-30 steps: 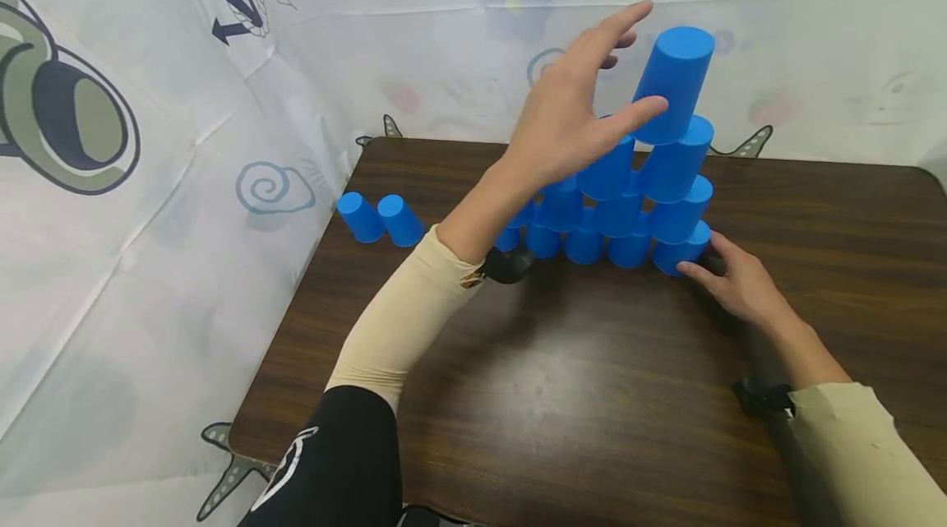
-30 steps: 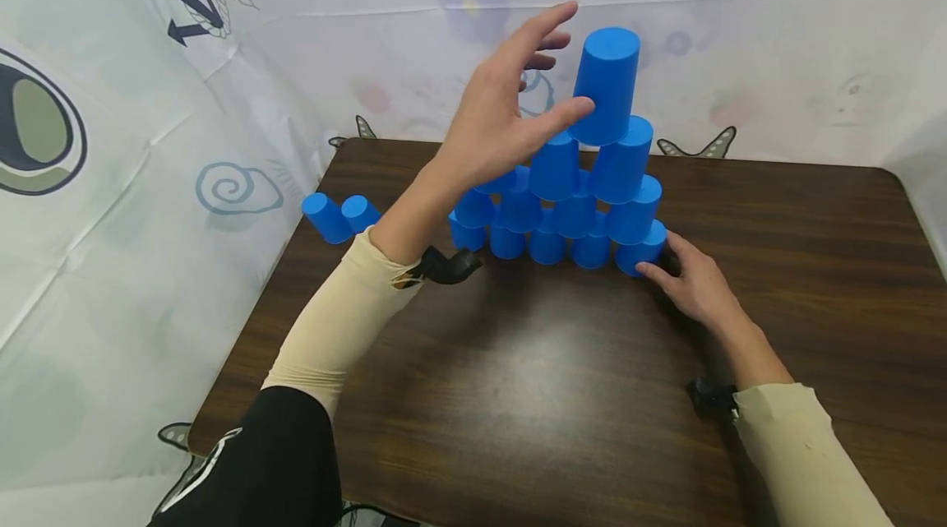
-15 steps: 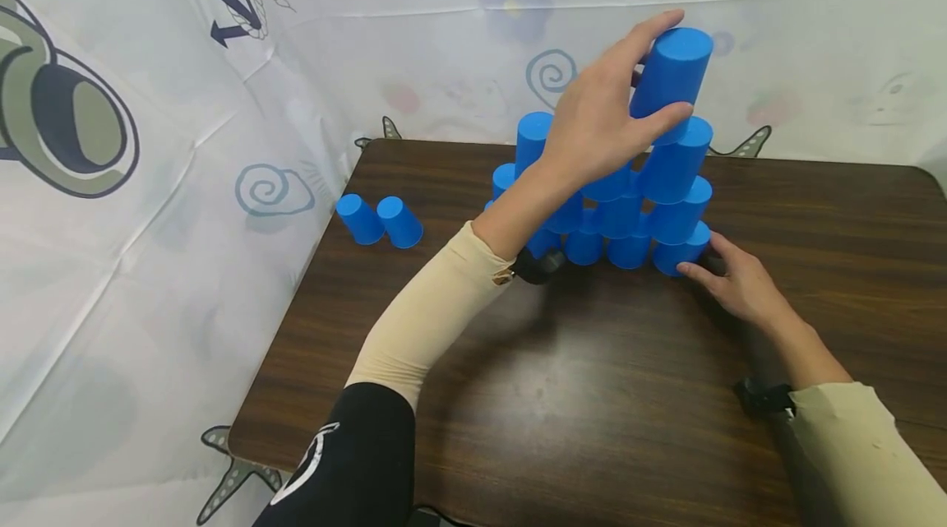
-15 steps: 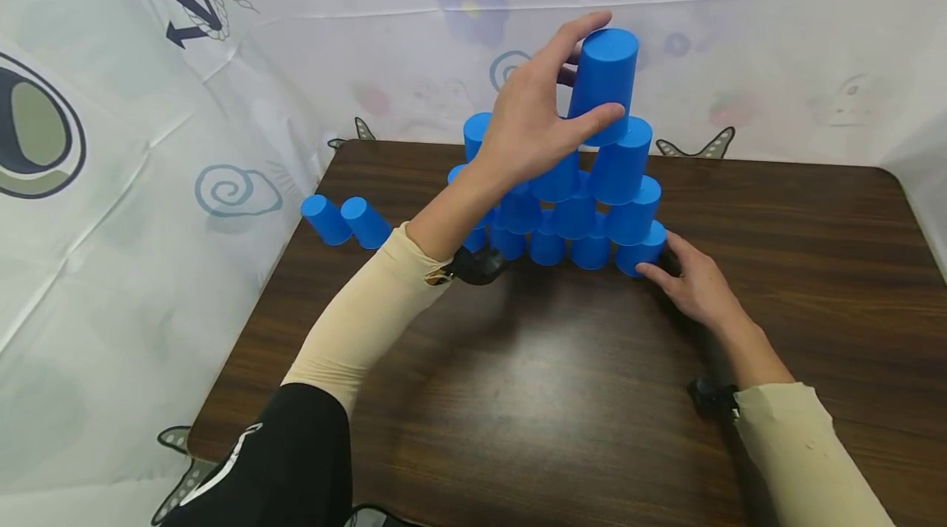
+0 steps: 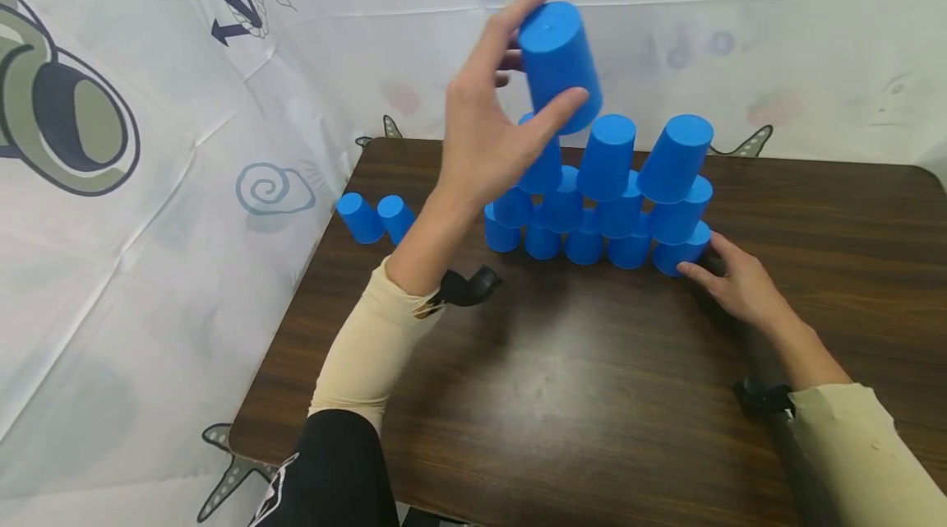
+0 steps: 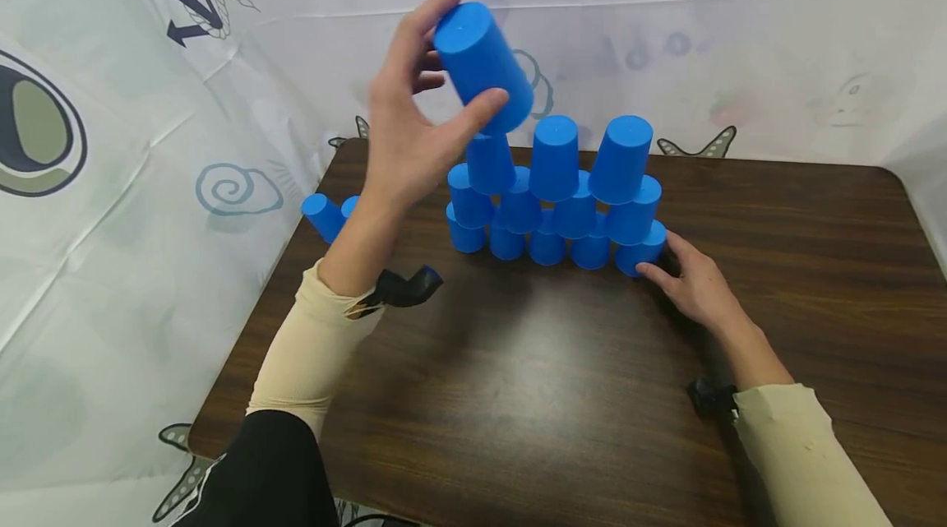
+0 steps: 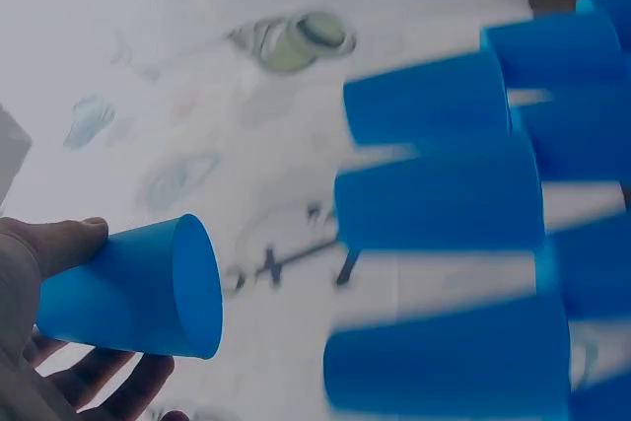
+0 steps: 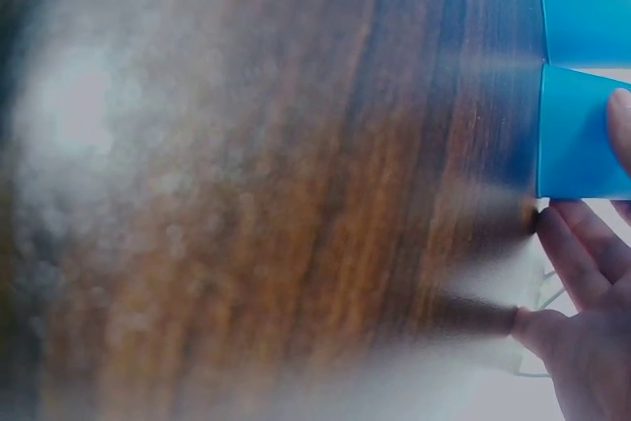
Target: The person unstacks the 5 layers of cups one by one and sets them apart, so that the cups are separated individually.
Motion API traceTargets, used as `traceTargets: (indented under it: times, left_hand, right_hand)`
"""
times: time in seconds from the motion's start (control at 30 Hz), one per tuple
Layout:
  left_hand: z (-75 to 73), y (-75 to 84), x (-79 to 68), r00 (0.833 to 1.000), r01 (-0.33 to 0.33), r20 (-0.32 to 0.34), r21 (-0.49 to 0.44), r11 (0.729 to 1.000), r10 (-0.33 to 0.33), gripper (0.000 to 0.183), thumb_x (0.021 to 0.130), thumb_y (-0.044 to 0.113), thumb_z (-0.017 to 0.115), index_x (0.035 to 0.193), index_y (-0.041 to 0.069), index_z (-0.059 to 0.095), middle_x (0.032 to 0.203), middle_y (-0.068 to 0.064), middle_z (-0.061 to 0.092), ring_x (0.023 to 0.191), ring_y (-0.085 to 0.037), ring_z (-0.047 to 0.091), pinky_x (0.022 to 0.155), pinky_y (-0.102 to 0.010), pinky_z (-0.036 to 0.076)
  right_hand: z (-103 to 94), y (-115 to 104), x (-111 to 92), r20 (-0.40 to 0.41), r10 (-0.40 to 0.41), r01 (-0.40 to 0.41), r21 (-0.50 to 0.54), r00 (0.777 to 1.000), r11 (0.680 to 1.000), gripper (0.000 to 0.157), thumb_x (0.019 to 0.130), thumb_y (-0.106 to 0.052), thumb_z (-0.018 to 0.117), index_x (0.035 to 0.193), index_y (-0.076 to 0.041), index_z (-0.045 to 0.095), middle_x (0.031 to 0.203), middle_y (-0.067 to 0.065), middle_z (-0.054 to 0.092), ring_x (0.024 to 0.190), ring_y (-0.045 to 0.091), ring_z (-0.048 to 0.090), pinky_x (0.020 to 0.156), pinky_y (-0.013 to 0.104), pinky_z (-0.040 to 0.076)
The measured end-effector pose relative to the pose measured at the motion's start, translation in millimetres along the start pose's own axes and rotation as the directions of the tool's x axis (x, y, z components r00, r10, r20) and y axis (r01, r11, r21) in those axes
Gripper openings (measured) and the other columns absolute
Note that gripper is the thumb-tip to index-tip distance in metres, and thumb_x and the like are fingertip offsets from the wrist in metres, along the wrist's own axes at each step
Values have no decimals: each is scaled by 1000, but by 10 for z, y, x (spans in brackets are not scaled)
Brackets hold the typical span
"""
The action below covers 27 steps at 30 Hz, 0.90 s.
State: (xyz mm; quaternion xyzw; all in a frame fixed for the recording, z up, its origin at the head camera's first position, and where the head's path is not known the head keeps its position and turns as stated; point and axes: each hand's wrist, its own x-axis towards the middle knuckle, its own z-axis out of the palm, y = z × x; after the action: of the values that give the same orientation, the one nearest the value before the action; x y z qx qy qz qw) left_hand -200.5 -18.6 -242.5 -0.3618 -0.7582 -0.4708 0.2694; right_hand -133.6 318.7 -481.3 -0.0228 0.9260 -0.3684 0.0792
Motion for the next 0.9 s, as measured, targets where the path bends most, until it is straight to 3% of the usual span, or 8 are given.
traceTargets:
  times: [0.13,0.23,0.33,0.53,0.63,0.73,0.9]
  left_hand:
    - [-350,-187,-211,993,33,-112,57,998,-26,69,87,28,74,142,2,44,137,-9,56,112,-16,59,91,-30,46]
    - [-534,-352,-386,977,151,-162,80,985,-137,69,84,24,76,144,9,45,136,-3,57,109,-16,60,88,-31,48]
    - [-631,-533,-590,950,280,-177,117,953,-257,70,84,26,77,145,16,46,132,0,59,105,-16,61,86,-34,50]
    - [-612,-950,-1132,931,366,-139,355,861,-338,71,83,34,78,145,18,47,135,-6,58,110,-23,61,90,-41,51]
    - [-557,-1144,-1365,904,416,-105,430,801,-413,71,81,33,81,144,20,48,135,-8,58,117,-27,59,94,-47,49]
    - [-511,-1308,-1521,875,450,-73,487,748,-479,70,80,32,82,142,20,50,134,-10,59,120,-32,57,95,-52,47]
    - [-443,-1500,-1654,838,474,-28,535,700,-546,70,79,31,83,140,17,52,133,-12,60,120,-35,57,93,-55,48]
  right_hand:
    - [-4,7,-6,2,1,-1,0,1000,1000,85,94,-53,57,156,-8,20,150,30,32,135,55,28,100,74,25]
    - [1,17,-15,-3,-1,1,0,1000,1000,84,95,-52,57,156,-8,20,150,31,33,134,56,29,99,75,25]
    - [7,23,-19,-10,-5,5,1,1000,1000,82,95,-51,57,155,-7,22,149,32,34,133,56,30,98,75,26]
    - [7,16,-7,-21,-10,11,4,1000,1000,84,94,-54,57,156,-9,21,150,30,34,134,55,29,100,74,26]
    - [8,19,2,-20,-8,8,6,1000,1000,86,93,-56,56,157,-10,20,151,29,33,135,54,29,101,73,25]
    - [12,25,7,-24,-7,7,7,1000,1000,87,93,-57,56,156,-10,20,151,28,33,136,54,28,101,73,25]
    - [26,32,-7,-34,-16,17,11,999,1000,84,94,-53,57,156,-9,22,150,30,34,134,55,30,100,74,26]
